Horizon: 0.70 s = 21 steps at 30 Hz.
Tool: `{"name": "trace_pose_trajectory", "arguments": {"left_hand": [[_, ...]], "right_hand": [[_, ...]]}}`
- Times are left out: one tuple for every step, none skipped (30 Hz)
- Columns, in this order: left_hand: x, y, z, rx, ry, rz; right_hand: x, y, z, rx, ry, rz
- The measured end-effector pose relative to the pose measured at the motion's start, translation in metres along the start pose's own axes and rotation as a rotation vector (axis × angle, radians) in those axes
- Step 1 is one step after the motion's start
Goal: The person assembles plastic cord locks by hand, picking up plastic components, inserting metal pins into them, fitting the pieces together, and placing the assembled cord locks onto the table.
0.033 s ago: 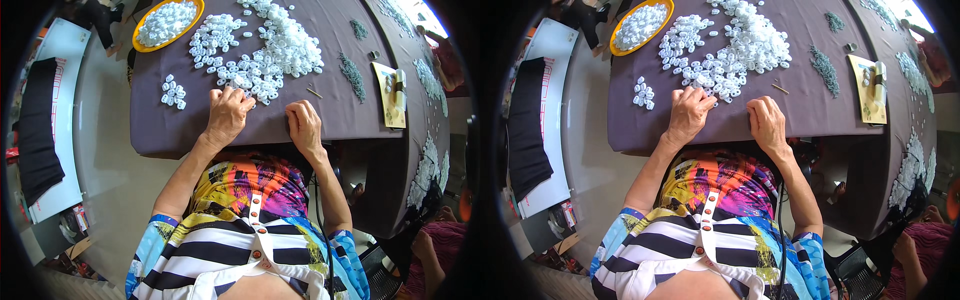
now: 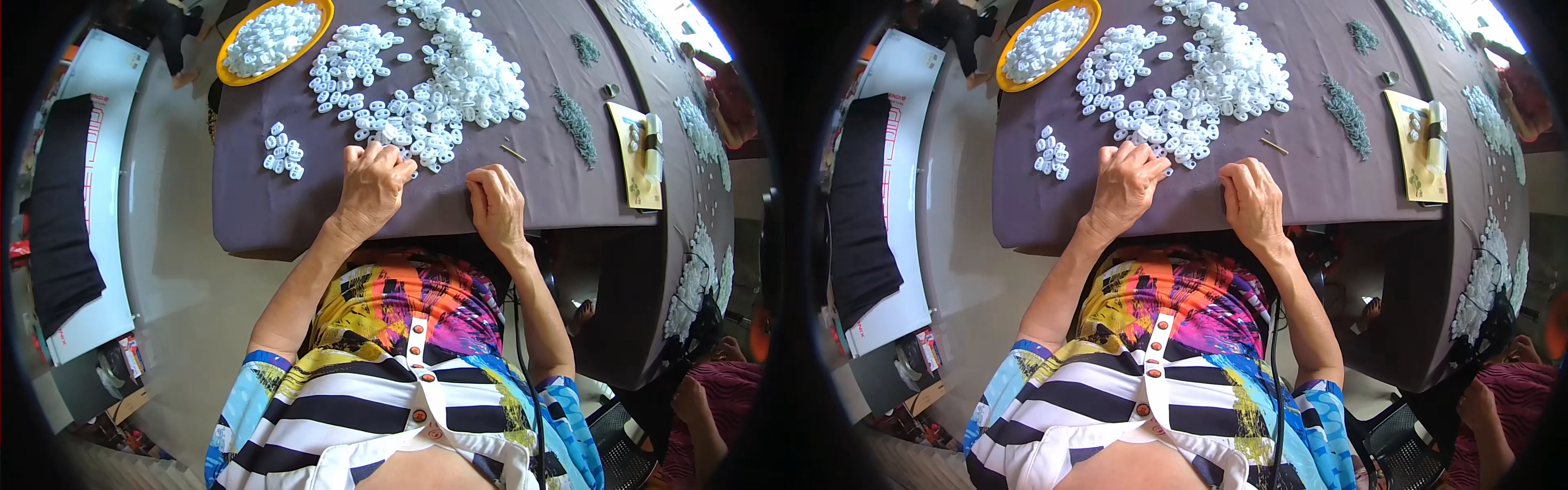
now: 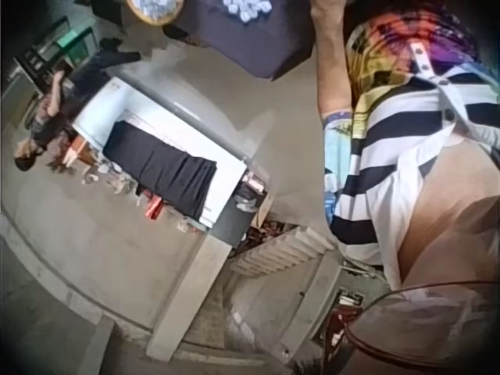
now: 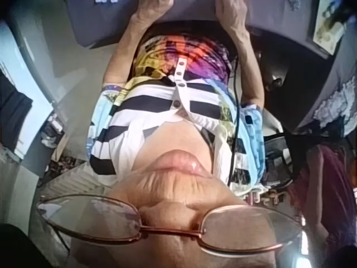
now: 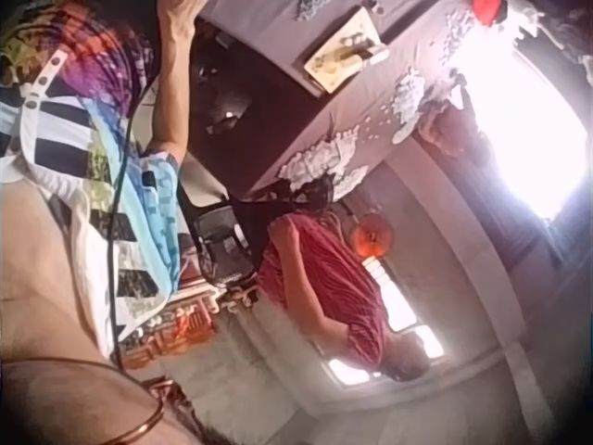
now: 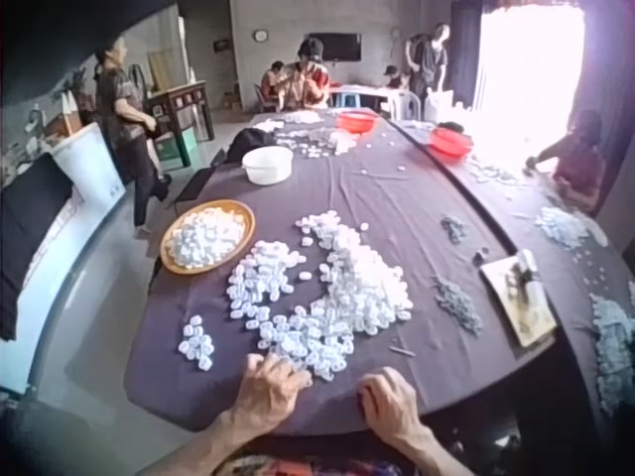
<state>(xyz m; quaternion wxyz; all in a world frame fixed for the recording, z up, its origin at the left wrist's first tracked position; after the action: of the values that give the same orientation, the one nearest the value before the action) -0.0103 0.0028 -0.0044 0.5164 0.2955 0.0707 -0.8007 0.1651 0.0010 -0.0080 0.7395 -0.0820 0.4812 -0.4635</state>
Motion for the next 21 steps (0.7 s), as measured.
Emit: {"name": "trace_pose_trajectory", "arguments": {"left_hand": [[-0.001, 0.0, 0.001, -0.002, 0.005, 0.001], [-0.003, 0.001, 0.001, 0.018, -0.004, 0.009], [-0.005, 0.002, 0.001, 0.038, -0.013, 0.017], [-0.006, 0.002, 0.002, 0.036, -0.006, 0.019], [-0.006, 0.0, 0.0, 0.053, -0.062, 0.066], [-0.006, -0.002, -0.002, 0.072, -0.12, 0.113], [-0.006, -0.002, -0.001, 0.071, -0.113, 0.116], [-0.005, -0.004, -0.001, 0.101, -0.133, 0.164], [-0.005, -0.006, -0.002, 0.131, -0.152, 0.212], [-0.004, -0.004, -0.001, 0.13, -0.147, 0.215], [-0.002, -0.002, 0.001, 0.137, -0.111, 0.211], [-0.001, -0.001, 0.003, 0.144, -0.076, 0.206], [0.002, -0.002, 0.0, 0.143, -0.074, 0.208], [0.004, -0.003, 0.0, 0.247, -0.001, 0.194], [0.003, -0.002, 0.003, 0.353, 0.07, 0.178], [0.005, 0.001, 0.004, 0.355, 0.068, 0.18], [0.011, -0.002, 0.003, 0.549, 0.041, 0.401], [0.017, -0.004, 0.0, 0.74, 0.011, 0.625], [0.018, -0.002, -0.002, 0.741, 0.006, 0.629], [0.021, -0.004, -0.006, 0.972, 0.076, 0.799], [0.026, -0.007, -0.012, 1.198, 0.153, 0.971]], "right_hand": [[0.0, -0.001, 0.0, 0.0, 0.001, 0.006], [0.0, -0.001, -0.001, 0.015, -0.002, 0.015], [0.0, -0.002, -0.001, 0.03, -0.005, 0.025], [0.0, -0.004, -0.001, 0.029, -0.005, 0.033], [0.001, -0.005, -0.001, 0.03, -0.009, 0.028], [0.001, -0.005, -0.001, 0.032, -0.012, 0.022], [0.002, -0.007, -0.002, 0.032, -0.013, 0.029], [0.004, -0.007, -0.003, 0.038, -0.017, 0.031], [0.004, -0.009, -0.003, 0.042, -0.022, 0.034], [0.004, -0.012, -0.003, 0.043, -0.018, 0.039], [0.005, -0.014, -0.004, 0.042, -0.02, 0.044], [0.006, -0.015, -0.006, 0.002, -0.022, 0.023], [0.007, -0.017, -0.008, -0.039, -0.024, 0.001], [0.007, -0.019, -0.01, -0.073, -0.033, -0.016], [0.005, -0.024, -0.012, -0.072, -0.035, -0.017], [0.003, -0.028, -0.014, -0.123, -0.057, -0.068], [0.002, -0.029, -0.016, -0.173, -0.08, -0.12], [0.003, -0.027, -0.02, -0.188, -0.072, -0.103], [0.003, -0.027, -0.022, -0.187, -0.075, -0.109], [0.004, -0.024, -0.024, -0.266, -0.089, -0.225], [0.005, -0.02, -0.028, -0.346, -0.105, -0.34]]}}
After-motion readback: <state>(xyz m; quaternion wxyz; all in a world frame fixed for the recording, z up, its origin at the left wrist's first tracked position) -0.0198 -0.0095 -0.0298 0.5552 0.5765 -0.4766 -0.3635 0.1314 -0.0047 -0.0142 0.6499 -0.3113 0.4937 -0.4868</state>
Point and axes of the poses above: each hand's wrist, its own x-axis away from the middle knuckle, its own z-axis out of the back of the hand, y = z × x, the point moved 5 cm from there along -x, towards the middle knuckle, and after that the axes turned 13 degrees about y, right-handed, at the moved point
